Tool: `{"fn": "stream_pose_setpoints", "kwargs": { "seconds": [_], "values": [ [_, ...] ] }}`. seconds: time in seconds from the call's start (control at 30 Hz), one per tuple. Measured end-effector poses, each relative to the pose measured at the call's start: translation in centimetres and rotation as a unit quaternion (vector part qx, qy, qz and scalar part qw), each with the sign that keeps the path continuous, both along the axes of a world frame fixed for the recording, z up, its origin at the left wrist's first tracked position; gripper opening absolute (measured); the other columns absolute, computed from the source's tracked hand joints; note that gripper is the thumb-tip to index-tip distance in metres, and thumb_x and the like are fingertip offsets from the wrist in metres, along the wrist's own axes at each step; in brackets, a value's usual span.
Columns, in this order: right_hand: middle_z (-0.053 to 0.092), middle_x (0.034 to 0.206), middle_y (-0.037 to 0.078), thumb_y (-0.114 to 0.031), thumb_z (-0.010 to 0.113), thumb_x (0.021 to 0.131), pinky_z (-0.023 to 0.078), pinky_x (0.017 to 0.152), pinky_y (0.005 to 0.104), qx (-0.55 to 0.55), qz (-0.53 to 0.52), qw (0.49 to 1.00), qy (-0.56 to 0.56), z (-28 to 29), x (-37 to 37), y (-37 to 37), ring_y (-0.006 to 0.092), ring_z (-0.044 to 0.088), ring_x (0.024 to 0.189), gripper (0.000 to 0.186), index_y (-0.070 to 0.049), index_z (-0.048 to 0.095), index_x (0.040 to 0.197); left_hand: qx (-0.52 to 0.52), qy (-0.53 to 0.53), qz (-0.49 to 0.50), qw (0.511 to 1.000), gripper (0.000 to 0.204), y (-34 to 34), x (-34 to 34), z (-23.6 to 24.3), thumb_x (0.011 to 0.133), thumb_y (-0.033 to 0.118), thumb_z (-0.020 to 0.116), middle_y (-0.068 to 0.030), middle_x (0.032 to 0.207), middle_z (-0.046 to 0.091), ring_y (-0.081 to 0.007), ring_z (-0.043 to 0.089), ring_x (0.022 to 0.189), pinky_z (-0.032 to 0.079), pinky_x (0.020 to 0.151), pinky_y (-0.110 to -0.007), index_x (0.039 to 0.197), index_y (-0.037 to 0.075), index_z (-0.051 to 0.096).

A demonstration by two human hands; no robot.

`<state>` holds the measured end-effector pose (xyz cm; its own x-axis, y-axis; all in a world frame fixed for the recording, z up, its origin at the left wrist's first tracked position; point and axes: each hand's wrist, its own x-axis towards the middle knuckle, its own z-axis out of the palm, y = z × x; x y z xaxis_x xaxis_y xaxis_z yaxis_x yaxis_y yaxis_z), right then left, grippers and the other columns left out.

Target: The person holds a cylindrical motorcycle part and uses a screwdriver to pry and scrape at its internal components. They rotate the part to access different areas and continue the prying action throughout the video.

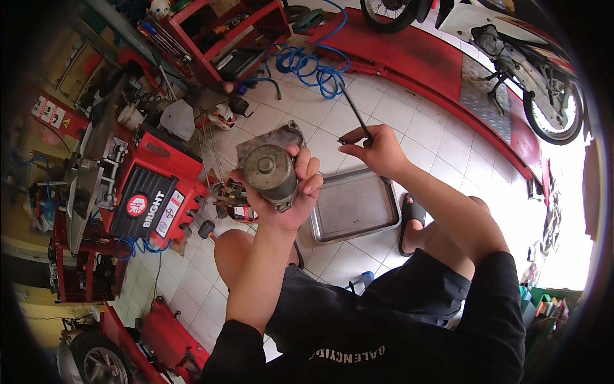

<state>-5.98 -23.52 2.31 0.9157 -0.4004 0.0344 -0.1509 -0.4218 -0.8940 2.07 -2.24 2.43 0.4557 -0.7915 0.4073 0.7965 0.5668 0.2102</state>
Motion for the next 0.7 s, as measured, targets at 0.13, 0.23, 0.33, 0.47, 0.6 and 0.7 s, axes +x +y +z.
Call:
{"fn": "stream_pose_setpoints", "kwargs": {
  "seconds": [0.13,0.23,0.33,0.47,0.6,0.7],
  "values": [
    [0.058,0.059,-0.005,-0.019,0.086,0.082,0.025,0.046,0.0237,0.132,0.025,0.989,-0.055,3.7,-5.6,2.7,0.0012,0.031,0.048,0.023,-0.003,0.077,0.097,0.064,-0.050,0.075,0.994,0.101,-1.1,-0.6,0.2,0.069,0.085,0.067,-0.0072,0.100,0.054,-0.0174,0.046,0.087,0.042,0.074,-0.029,0.123,0.001,0.057],
    [0.060,0.068,-0.005,-0.016,0.087,0.080,0.027,0.049,0.0237,0.138,0.144,0.970,-0.138,3.6,-7.8,3.9,0.0024,0.035,0.052,0.020,-0.006,0.076,0.094,0.208,-0.052,0.227,0.950,0.105,-1.6,-1.1,-0.7,0.070,0.087,0.063,-0.0089,0.110,0.058,-0.0181,0.048,0.091,0.040,0.073,-0.029,0.127,-0.001,0.056],
    [0.064,0.075,0.000,-0.019,0.087,0.080,0.032,0.050,0.0255,0.132,0.155,0.966,-0.158,3.6,-7.7,4.7,0.0065,0.041,0.053,0.022,-0.006,0.076,0.093,0.190,-0.160,0.259,0.933,0.100,-1.6,-0.8,-1.0,0.071,0.079,0.068,-0.0111,0.116,0.063,-0.0226,0.061,0.104,0.051,0.089,-0.035,0.127,-0.002,0.053],
    [0.061,0.071,0.003,-0.021,0.087,0.080,0.034,0.050,0.0273,0.112,0.137,0.975,-0.131,3.2,-7.1,4.4,0.0092,0.042,0.053,0.023,-0.004,0.074,0.089,0.189,-0.226,0.266,0.918,0.098,-2.3,-0.8,-1.6,0.068,0.074,0.075,-0.0118,0.111,0.064,-0.0199,0.065,0.102,0.056,0.089,-0.033,0.122,-0.005,0.053],
    [0.057,0.067,0.006,-0.021,0.087,0.080,0.036,0.051,0.0301,0.109,0.124,0.976,-0.142,2.7,-6.7,3.7,0.0123,0.043,0.053,0.026,-0.001,0.071,0.087,0.205,-0.226,0.267,0.914,0.097,-3.9,-1.7,-1.2,0.069,0.075,0.074,-0.0097,0.105,0.062,-0.0179,0.063,0.096,0.055,0.085,-0.032,0.120,-0.005,0.053],
    [0.055,0.066,0.007,-0.020,0.086,0.081,0.036,0.050,0.0306,0.081,0.130,0.976,-0.153,2.1,-6.2,3.3,0.0143,0.043,0.053,0.025,0.000,0.070,0.085,0.197,-0.188,0.251,0.929,0.095,-4.5,-1.7,-1.2,0.070,0.075,0.073,-0.0100,0.106,0.061,-0.0177,0.063,0.097,0.055,0.085,-0.031,0.120,-0.004,0.054]
  ]
}}
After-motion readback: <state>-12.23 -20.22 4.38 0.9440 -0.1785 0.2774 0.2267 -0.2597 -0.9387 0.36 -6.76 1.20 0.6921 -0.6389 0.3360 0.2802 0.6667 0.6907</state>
